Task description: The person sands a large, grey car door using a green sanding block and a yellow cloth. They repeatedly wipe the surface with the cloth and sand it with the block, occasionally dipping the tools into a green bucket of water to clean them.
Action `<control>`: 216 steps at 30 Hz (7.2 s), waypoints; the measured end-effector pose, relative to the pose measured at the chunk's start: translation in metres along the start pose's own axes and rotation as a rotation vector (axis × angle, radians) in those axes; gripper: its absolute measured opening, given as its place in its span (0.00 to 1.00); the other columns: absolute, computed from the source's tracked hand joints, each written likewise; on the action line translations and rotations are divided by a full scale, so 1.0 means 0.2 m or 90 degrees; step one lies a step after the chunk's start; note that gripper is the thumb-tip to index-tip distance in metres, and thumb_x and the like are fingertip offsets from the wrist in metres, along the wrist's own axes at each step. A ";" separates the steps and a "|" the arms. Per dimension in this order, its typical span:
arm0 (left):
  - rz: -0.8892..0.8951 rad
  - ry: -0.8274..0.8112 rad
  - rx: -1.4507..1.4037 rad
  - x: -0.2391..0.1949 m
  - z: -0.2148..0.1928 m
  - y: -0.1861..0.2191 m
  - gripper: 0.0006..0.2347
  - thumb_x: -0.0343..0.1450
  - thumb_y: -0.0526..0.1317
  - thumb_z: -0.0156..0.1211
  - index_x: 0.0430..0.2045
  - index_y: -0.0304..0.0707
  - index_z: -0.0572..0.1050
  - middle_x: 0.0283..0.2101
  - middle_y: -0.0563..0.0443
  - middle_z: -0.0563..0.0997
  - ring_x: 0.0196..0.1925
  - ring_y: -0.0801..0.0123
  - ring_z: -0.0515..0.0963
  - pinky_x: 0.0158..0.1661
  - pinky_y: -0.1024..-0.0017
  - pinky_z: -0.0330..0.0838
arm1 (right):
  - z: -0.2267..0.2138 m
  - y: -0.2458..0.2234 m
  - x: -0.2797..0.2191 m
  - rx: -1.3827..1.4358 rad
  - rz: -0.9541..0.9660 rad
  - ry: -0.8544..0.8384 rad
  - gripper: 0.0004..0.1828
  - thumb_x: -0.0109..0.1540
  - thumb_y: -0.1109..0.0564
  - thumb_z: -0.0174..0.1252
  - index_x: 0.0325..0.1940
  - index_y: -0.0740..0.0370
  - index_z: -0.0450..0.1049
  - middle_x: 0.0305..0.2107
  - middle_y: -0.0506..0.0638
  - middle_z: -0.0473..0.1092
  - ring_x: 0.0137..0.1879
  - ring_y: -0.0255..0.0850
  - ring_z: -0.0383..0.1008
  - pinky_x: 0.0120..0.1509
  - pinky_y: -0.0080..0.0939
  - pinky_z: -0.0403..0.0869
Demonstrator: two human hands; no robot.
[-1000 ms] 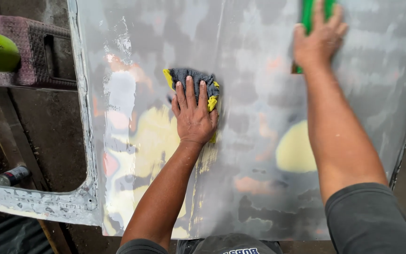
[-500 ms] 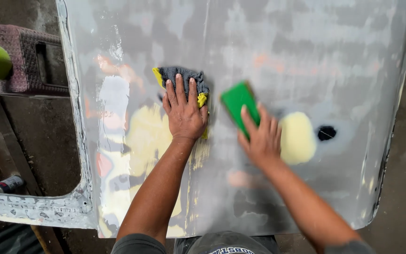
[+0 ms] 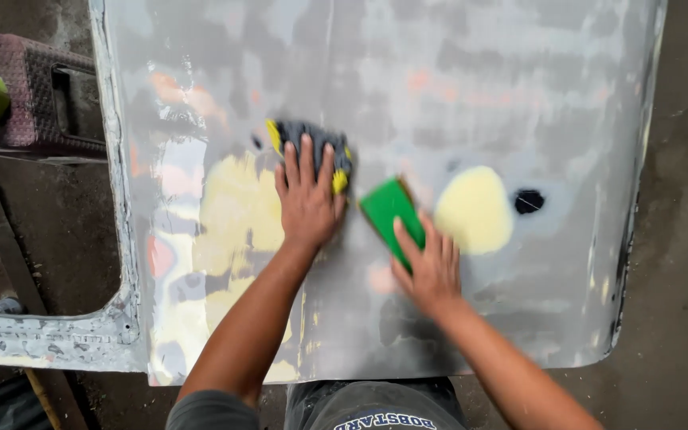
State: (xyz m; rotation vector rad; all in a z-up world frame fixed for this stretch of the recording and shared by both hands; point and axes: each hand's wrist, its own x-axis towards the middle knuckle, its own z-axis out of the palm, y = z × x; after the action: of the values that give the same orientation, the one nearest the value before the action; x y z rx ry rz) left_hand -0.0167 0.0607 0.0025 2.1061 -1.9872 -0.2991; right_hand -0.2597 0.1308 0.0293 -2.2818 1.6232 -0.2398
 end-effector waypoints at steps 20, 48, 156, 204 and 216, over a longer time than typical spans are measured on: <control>0.312 -0.206 -0.096 -0.36 0.11 0.60 0.31 0.68 0.55 0.59 0.69 0.58 0.62 0.76 0.41 0.50 0.77 0.37 0.47 0.67 0.33 0.43 | -0.03 0.71 -0.13 0.002 0.293 0.192 0.41 0.61 0.47 0.67 0.78 0.46 0.62 0.70 0.61 0.55 0.67 0.65 0.58 0.71 0.65 0.61; 0.107 -0.045 -0.038 -1.48 0.13 0.46 0.28 0.76 0.56 0.49 0.71 0.47 0.62 0.76 0.31 0.51 0.77 0.30 0.46 0.69 0.37 0.42 | 0.18 0.68 -1.08 -0.101 0.433 0.236 0.46 0.61 0.46 0.65 0.82 0.41 0.54 0.72 0.62 0.50 0.69 0.69 0.55 0.69 0.67 0.59; -0.241 0.037 0.022 -1.27 0.26 0.75 0.28 0.74 0.52 0.55 0.72 0.51 0.61 0.78 0.39 0.50 0.79 0.41 0.46 0.71 0.38 0.41 | 0.02 0.64 -0.87 -0.119 -0.144 -0.141 0.48 0.56 0.35 0.61 0.76 0.40 0.50 0.69 0.66 0.51 0.72 0.67 0.53 0.70 0.73 0.52; -0.227 0.055 0.014 -1.25 0.25 0.75 0.30 0.71 0.48 0.59 0.71 0.45 0.63 0.76 0.36 0.54 0.78 0.38 0.50 0.71 0.42 0.43 | -0.15 0.74 -0.32 -0.107 -0.230 -0.081 0.44 0.61 0.45 0.61 0.81 0.43 0.53 0.71 0.65 0.51 0.68 0.65 0.57 0.68 0.67 0.61; -0.228 0.050 0.030 -1.25 0.25 0.75 0.31 0.70 0.47 0.59 0.71 0.44 0.62 0.76 0.36 0.54 0.77 0.38 0.50 0.71 0.42 0.44 | -0.10 1.11 -0.12 -0.040 0.113 0.061 0.42 0.68 0.43 0.57 0.83 0.46 0.50 0.73 0.65 0.47 0.71 0.71 0.53 0.72 0.72 0.57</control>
State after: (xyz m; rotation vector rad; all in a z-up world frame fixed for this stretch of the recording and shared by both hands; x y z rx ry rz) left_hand -0.1902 0.3017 -0.0015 2.4580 -1.5815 -0.2272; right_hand -0.4704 0.0852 -0.0307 -2.1848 1.8937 -0.2612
